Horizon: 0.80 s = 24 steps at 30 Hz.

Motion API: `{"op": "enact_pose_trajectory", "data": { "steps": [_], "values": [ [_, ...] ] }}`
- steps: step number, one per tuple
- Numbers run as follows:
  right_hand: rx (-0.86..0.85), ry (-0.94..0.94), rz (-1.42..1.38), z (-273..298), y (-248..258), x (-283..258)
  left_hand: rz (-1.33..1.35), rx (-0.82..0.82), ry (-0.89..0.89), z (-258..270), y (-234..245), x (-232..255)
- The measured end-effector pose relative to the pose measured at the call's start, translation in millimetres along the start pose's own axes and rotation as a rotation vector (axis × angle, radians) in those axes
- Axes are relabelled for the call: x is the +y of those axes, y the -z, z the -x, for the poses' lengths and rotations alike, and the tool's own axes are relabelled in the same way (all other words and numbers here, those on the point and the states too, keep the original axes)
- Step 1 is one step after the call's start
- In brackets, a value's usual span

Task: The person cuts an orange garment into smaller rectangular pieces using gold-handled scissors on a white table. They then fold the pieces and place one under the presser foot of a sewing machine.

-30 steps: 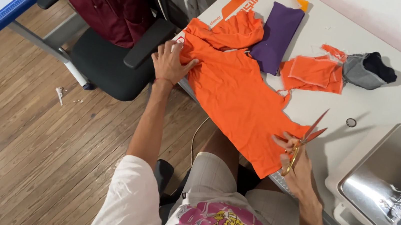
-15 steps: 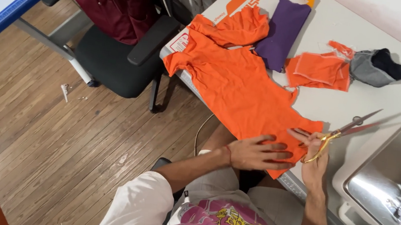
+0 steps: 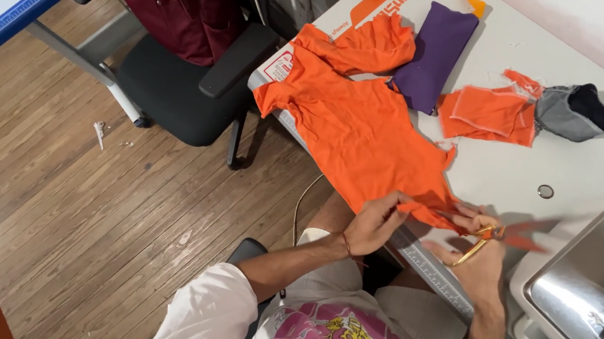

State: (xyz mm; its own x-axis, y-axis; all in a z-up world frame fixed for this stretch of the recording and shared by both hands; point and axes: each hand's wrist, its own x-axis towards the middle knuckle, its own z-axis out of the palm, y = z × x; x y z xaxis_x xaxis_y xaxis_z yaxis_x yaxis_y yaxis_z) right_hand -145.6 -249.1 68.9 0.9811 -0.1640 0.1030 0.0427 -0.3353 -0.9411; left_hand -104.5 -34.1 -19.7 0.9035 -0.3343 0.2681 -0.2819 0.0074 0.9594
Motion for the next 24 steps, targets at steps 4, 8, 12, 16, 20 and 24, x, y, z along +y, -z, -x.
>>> {"op": "enact_pose_trajectory", "data": {
  "steps": [4, 8, 12, 16, 20, 24],
  "values": [
    [0.172, 0.17, 0.158, -5.5, -4.4, 12.5, 0.109, 0.046, 0.081, 1.4, -3.9, 30.2],
    [0.242, 0.21, 0.192, -1.7, 0.7, -5.7, 0.056, -0.026, 0.073, 9.9, -10.0, 54.7],
    [0.265, 0.25, 0.563, -8.6, 25.1, 20.1, 0.029, -0.088, 0.085, 12.5, -9.6, 86.6],
    [0.232, 0.282, 0.435, -38.6, 8.9, -59.9, 0.044, 0.031, 0.025, 20.2, -3.1, 63.7],
    [0.123, 0.444, 0.644, -90.3, -12.1, -75.2, 0.22, 0.405, 0.142, 23.5, 16.2, 44.4],
    [-0.037, 0.685, 0.65, -151.0, -62.1, -63.4, 0.611, 0.726, 0.162, 21.2, 41.4, 48.3]
  ]
}}
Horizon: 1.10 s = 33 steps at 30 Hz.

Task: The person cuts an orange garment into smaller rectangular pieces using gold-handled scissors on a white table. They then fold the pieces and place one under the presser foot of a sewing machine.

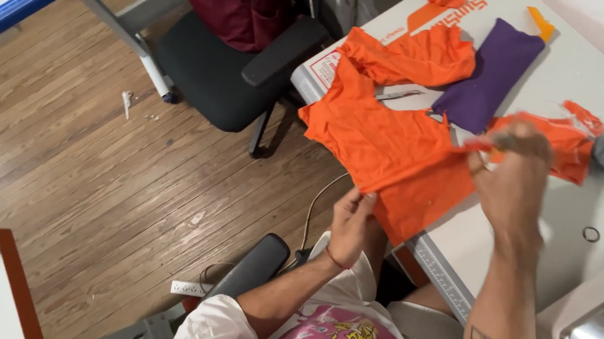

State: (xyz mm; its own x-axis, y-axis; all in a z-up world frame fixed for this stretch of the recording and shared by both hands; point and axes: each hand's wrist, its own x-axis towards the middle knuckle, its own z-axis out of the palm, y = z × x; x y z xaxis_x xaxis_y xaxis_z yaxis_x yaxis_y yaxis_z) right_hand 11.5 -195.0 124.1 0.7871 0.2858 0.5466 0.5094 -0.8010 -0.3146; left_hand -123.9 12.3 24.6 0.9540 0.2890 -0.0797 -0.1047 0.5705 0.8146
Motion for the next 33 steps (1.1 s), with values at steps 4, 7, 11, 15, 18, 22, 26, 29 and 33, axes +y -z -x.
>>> {"op": "enact_pose_trajectory", "data": {
  "steps": [4, 7, 11, 15, 18, 22, 26, 29, 33],
  "values": [
    [-0.21, -0.148, 0.05, -37.7, -79.7, 3.4, 0.038, 0.267, 0.02, -33.4, 29.4, -20.4],
    [-0.202, -0.059, 0.135, -42.6, -129.2, -0.2, -0.013, 0.455, 0.083, -56.0, 55.7, -49.2],
    [-0.184, -0.058, 0.159, -20.4, -146.2, -1.0, 0.039, 0.47, 0.193, -65.6, 58.7, -50.9],
    [-0.081, -0.198, -0.052, -0.2, -116.2, -22.3, 0.147, 0.439, 0.187, -73.7, 77.9, -66.2],
    [-0.212, -0.329, -0.376, -6.3, -57.3, -81.3, 0.223, 0.336, 0.241, -69.8, 64.6, -29.3],
    [-0.309, -0.366, -0.387, 23.4, -66.7, -56.8, 0.188, 0.341, 0.272, -80.5, 71.1, -43.4],
    [-0.359, -0.435, -0.307, 58.6, -73.1, -31.1, 0.07, 0.355, 0.132, -80.0, 60.5, -21.2],
    [-0.345, -0.356, -0.259, 74.8, -54.7, -37.4, -0.092, 0.239, -0.022, -79.1, 61.6, -24.9],
    [-0.319, -0.289, -0.112, 111.6, -41.3, -26.1, -0.344, 0.012, -0.127, -85.8, 50.7, -28.7]
  ]
}}
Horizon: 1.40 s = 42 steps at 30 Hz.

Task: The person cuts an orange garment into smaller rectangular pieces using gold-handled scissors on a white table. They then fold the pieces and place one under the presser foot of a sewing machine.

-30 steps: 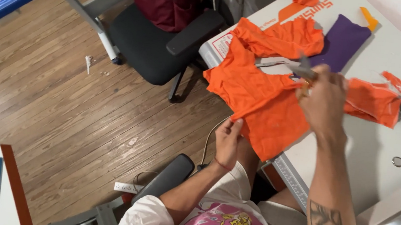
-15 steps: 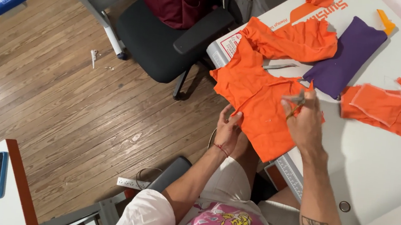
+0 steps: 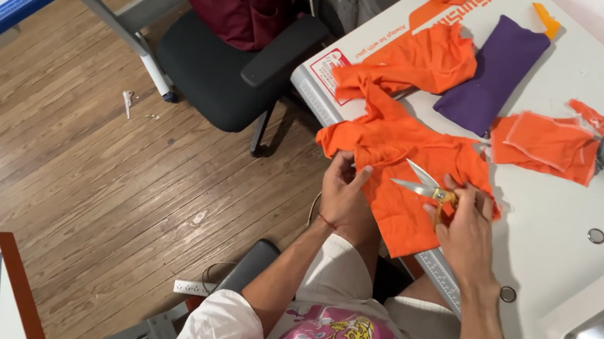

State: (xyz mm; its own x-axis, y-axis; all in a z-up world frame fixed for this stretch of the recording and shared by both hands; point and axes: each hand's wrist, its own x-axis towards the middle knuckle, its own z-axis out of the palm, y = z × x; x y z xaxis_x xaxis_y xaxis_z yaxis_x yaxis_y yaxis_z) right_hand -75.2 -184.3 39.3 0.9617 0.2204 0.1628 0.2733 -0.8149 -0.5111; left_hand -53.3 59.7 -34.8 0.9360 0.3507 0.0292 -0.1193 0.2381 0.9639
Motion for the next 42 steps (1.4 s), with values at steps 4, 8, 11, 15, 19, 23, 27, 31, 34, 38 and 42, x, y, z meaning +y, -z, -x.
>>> {"op": "enact_pose_trajectory", "data": {
  "steps": [4, 8, 11, 15, 19, 23, 27, 31, 34, 38, 42],
  "values": [
    [0.12, -0.035, 0.024, 31.1, -3.7, 29.5, -0.082, -0.103, -0.011, -24.1, -6.9, -9.5],
    [0.179, -0.133, 0.023, 54.9, 16.1, 28.0, -0.059, -0.192, -0.034, -39.5, -25.8, 29.8],
    [0.203, -0.209, 0.026, 72.9, 13.7, 43.6, -0.122, -0.304, -0.054, -41.2, -45.9, 49.1],
    [0.235, -0.372, -0.133, 73.8, 51.8, 4.3, -0.108, -0.364, -0.08, -39.0, -69.9, 58.5],
    [0.261, -0.429, -0.308, 68.9, 71.6, -17.5, -0.021, -0.432, -0.137, -28.0, -91.1, 41.7],
    [0.221, -0.424, -0.28, 78.7, 68.7, -8.3, 0.062, -0.444, -0.11, -18.3, -114.0, 45.9],
    [0.137, -0.201, -0.061, 97.7, 57.5, 12.6, -0.564, -0.525, -0.245, -42.6, -105.5, 78.6],
    [0.088, -0.308, -0.127, 101.5, 64.1, 3.0, -0.92, -0.475, -0.029, -55.6, -92.7, 97.7],
    [0.107, -0.27, -0.124, 101.6, 63.1, 1.0, -1.099, -0.453, 0.233, -60.5, -83.2, 97.9],
    [0.135, -0.221, -0.104, 101.3, 59.2, 3.6, -1.012, -0.359, -0.121, -74.6, -60.8, 48.6],
    [0.169, -0.161, -0.053, 100.8, 56.9, 5.6, -0.39, -0.162, -0.249, -61.5, -60.5, 61.9]
  ]
}}
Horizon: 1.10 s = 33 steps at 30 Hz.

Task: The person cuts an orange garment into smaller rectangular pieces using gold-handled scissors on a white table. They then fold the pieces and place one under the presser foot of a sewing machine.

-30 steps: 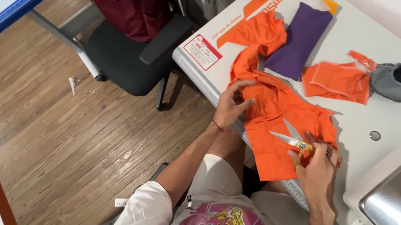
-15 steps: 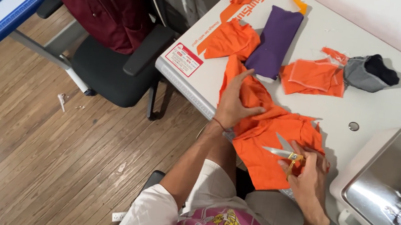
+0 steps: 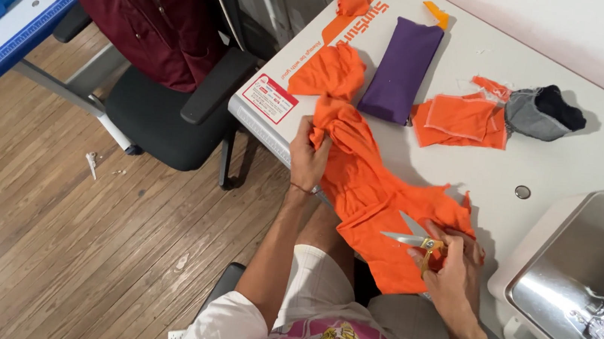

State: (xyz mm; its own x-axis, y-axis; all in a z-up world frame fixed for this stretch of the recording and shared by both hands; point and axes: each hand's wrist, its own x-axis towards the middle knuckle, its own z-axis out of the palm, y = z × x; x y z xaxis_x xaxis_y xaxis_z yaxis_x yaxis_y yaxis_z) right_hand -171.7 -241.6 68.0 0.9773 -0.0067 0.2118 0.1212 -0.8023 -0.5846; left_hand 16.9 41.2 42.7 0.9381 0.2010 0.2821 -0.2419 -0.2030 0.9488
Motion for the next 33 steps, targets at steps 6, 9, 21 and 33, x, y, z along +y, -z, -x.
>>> {"op": "enact_pose_trajectory", "data": {
  "steps": [6, 9, 21, 33],
  "values": [
    [0.053, 0.018, 0.085, 2.6, -15.1, 6.7, 0.117, -0.003, -0.373, -7.6, -12.5, 55.0],
    [0.033, 0.022, 0.062, 1.3, -18.9, 10.6, 0.152, -0.084, -0.433, -29.3, -31.1, 66.6],
    [-0.061, -0.119, -0.095, -29.0, -47.1, 18.9, -0.239, -0.331, -0.787, -158.2, -79.8, 96.6],
    [0.089, -0.06, -0.074, -54.0, -32.7, 1.7, -0.964, -0.476, -0.658, -179.2, -83.0, 40.7]
  ]
}}
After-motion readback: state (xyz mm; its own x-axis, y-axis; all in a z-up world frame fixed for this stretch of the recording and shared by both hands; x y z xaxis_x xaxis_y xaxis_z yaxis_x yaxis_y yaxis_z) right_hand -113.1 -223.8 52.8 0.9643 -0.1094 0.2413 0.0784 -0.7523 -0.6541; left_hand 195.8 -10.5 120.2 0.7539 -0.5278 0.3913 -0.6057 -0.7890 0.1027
